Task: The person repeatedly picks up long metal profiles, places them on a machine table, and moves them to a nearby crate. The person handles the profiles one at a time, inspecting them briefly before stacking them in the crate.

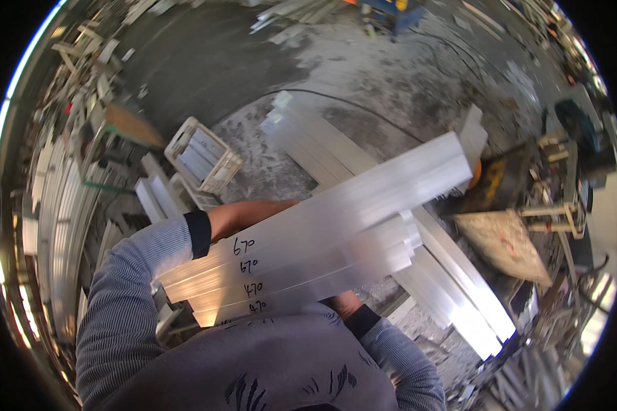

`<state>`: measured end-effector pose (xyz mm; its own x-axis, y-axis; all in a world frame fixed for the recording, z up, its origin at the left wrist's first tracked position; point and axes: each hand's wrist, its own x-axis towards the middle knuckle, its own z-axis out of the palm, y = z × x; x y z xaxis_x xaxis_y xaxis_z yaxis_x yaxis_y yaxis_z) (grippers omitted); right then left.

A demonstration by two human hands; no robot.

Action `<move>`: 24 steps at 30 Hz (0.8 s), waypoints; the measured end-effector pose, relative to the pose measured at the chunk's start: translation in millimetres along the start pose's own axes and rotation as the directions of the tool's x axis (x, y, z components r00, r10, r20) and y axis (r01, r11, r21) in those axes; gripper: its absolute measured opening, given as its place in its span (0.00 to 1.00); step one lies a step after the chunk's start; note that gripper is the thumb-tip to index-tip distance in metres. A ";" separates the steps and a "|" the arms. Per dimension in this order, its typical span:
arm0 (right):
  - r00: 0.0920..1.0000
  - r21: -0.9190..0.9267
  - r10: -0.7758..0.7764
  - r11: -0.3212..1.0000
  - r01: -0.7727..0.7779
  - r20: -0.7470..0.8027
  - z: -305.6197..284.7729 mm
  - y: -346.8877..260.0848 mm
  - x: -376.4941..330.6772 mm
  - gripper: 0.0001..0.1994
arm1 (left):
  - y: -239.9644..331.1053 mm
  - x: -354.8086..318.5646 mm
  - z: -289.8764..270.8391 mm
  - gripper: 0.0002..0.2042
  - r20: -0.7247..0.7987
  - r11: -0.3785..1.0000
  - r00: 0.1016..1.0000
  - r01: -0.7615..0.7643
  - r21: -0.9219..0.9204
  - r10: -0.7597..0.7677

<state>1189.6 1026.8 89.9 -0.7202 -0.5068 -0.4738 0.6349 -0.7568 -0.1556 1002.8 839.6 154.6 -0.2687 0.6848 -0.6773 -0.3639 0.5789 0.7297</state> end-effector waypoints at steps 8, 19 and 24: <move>0.946 -0.292 0.322 0.909 -0.298 0.036 46.8 16.2 97.4 0.25 | -97.9 -108.7 -6.0 0.34 -0.540 0.955 0.798 -0.296 0.033 0.266; 0.806 -0.597 0.591 0.664 -0.451 0.048 138.9 67.2 273.7 0.26 | -172.6 -210.4 -122.6 0.35 -0.685 0.937 0.724 -0.288 -0.196 0.080; 0.747 -0.772 0.660 0.514 -0.374 0.077 173.0 78.3 344.6 0.27 | -187.3 -229.6 -166.6 0.35 -0.720 0.921 0.693 -0.296 -0.252 0.025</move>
<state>942.7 721.4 64.3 -0.1404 -0.9101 -0.3898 0.8114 0.1198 -0.5720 984.1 500.2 157.8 -0.8379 0.1706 -0.5186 -0.4808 0.2193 0.8490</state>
